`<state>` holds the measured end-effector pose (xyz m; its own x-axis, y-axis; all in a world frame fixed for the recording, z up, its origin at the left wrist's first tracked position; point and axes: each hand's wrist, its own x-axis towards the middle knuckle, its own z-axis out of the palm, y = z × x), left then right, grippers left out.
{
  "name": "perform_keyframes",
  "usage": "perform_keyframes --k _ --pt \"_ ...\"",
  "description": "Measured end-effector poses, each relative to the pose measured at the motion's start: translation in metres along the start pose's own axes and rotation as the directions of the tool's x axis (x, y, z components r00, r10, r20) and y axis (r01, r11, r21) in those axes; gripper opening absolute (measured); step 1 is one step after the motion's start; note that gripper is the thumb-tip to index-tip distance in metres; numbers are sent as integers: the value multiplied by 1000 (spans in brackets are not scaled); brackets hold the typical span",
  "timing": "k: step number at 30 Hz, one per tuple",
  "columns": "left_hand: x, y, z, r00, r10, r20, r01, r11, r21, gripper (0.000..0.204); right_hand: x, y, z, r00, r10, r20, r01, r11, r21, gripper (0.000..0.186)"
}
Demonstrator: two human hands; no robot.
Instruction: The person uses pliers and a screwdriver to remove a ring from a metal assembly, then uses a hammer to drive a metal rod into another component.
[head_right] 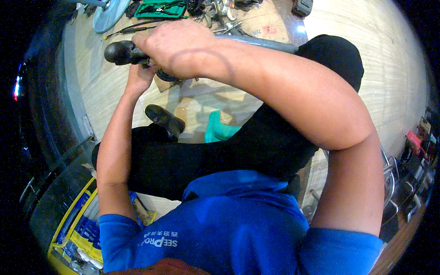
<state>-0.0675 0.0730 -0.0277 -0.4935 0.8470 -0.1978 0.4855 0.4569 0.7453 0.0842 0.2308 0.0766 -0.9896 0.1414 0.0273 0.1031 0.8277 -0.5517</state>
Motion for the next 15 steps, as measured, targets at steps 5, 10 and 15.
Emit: perform_keyframes --k 5,10,15 --pt "2 -8 0 998 -63 15 64 998 -17 29 1 4 2 1000 -11 21 10 1000 19 29" --pt "3 5 -2 997 -60 49 57 997 52 34 -2 4 -1 1000 -29 4 29 999 40 30" --pt "5 1 -2 998 -37 53 34 997 62 38 -2 4 -1 998 -57 -41 59 997 40 31"
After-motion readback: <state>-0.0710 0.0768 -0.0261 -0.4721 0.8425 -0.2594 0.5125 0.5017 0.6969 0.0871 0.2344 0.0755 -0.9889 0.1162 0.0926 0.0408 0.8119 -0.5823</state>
